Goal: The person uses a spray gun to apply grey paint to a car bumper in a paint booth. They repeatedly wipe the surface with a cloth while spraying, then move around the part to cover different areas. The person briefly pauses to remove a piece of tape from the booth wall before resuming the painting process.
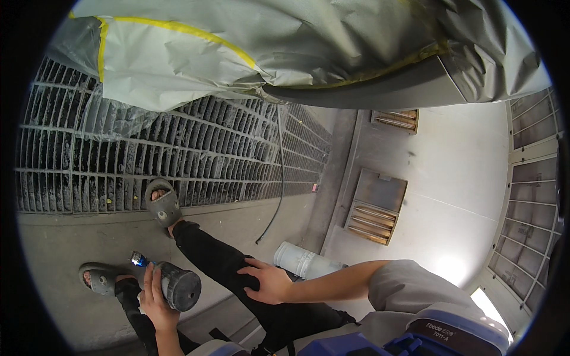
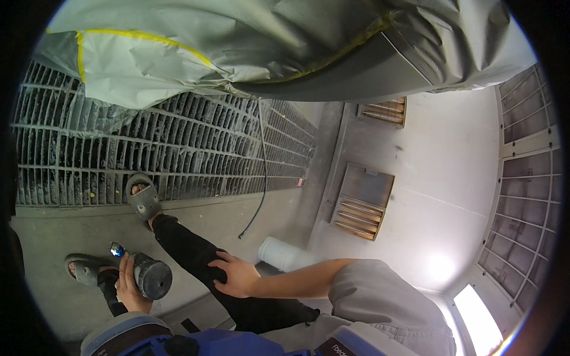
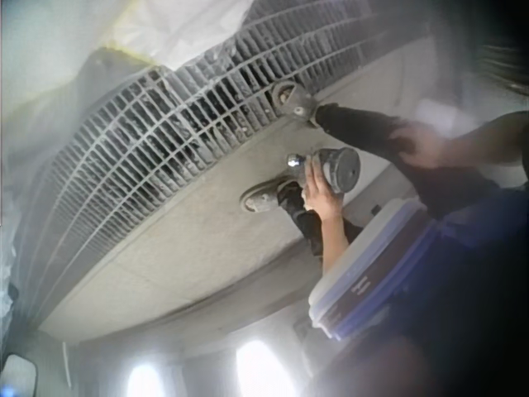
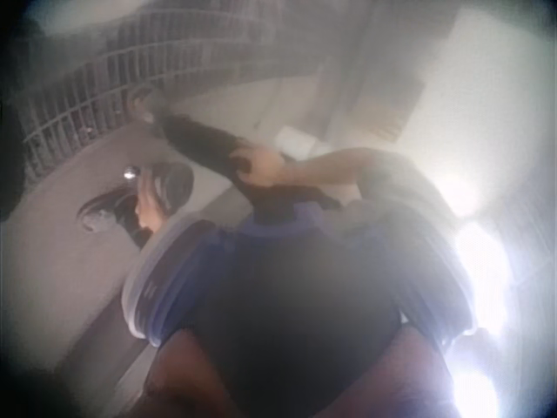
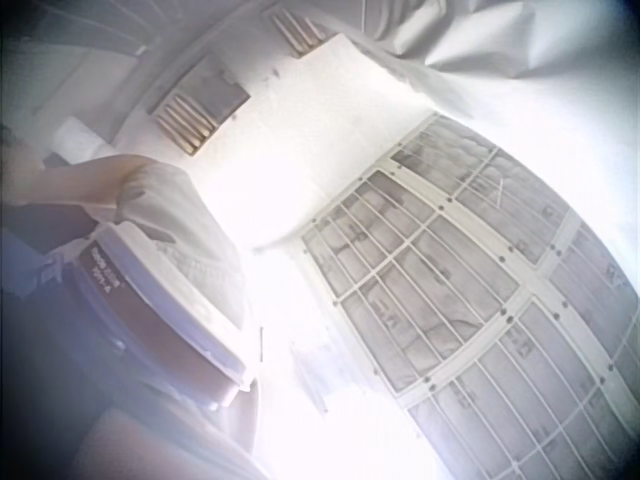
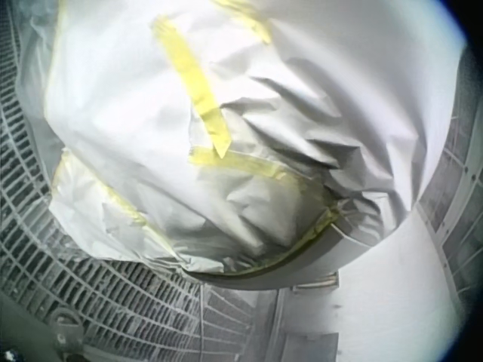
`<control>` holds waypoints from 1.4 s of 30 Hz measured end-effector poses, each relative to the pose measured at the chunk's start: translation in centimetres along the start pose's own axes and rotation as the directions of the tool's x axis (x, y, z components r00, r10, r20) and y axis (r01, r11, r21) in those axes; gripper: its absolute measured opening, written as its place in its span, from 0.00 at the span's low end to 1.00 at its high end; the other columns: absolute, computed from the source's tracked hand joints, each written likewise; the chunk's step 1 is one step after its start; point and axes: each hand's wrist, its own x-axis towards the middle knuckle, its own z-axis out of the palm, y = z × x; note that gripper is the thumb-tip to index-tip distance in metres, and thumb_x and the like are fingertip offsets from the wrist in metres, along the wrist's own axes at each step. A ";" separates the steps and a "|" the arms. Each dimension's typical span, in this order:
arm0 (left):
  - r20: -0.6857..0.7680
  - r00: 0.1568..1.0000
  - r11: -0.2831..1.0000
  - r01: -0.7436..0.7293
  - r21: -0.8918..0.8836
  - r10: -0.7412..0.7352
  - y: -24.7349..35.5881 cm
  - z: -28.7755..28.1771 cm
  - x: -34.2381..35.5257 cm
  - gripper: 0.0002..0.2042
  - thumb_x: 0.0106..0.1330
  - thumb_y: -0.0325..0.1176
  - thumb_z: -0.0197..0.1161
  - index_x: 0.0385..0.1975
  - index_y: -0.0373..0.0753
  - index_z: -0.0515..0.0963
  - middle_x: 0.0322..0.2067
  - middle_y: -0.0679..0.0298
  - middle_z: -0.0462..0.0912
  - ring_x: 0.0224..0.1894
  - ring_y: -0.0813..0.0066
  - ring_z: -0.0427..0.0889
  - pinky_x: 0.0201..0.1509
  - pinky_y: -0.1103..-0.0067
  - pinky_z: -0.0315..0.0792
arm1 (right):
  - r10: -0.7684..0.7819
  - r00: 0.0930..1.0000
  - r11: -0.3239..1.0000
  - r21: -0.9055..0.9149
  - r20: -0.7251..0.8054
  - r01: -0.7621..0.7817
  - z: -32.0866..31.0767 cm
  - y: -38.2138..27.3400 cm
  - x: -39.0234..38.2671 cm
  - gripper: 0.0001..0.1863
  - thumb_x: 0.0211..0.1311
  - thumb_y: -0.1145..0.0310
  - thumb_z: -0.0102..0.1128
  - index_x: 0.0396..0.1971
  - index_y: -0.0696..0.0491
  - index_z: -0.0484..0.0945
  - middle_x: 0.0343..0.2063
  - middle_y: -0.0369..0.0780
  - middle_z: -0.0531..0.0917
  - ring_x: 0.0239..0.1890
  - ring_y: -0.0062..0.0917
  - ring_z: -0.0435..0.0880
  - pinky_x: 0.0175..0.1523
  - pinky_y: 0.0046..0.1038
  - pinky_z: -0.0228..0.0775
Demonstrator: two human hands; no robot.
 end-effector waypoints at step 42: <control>0.224 0.728 0.761 -0.623 -0.178 0.648 29.1 -5.1 12.2 0.38 0.51 0.36 0.69 0.69 0.46 0.75 0.63 0.58 0.80 0.24 0.72 0.81 0.32 0.78 0.76 | 0.085 0.873 0.581 0.735 -0.481 0.348 8.1 3.0 2.5 0.48 0.60 0.50 0.73 0.76 0.50 0.61 0.47 0.39 0.73 0.49 0.31 0.77 0.49 0.34 0.73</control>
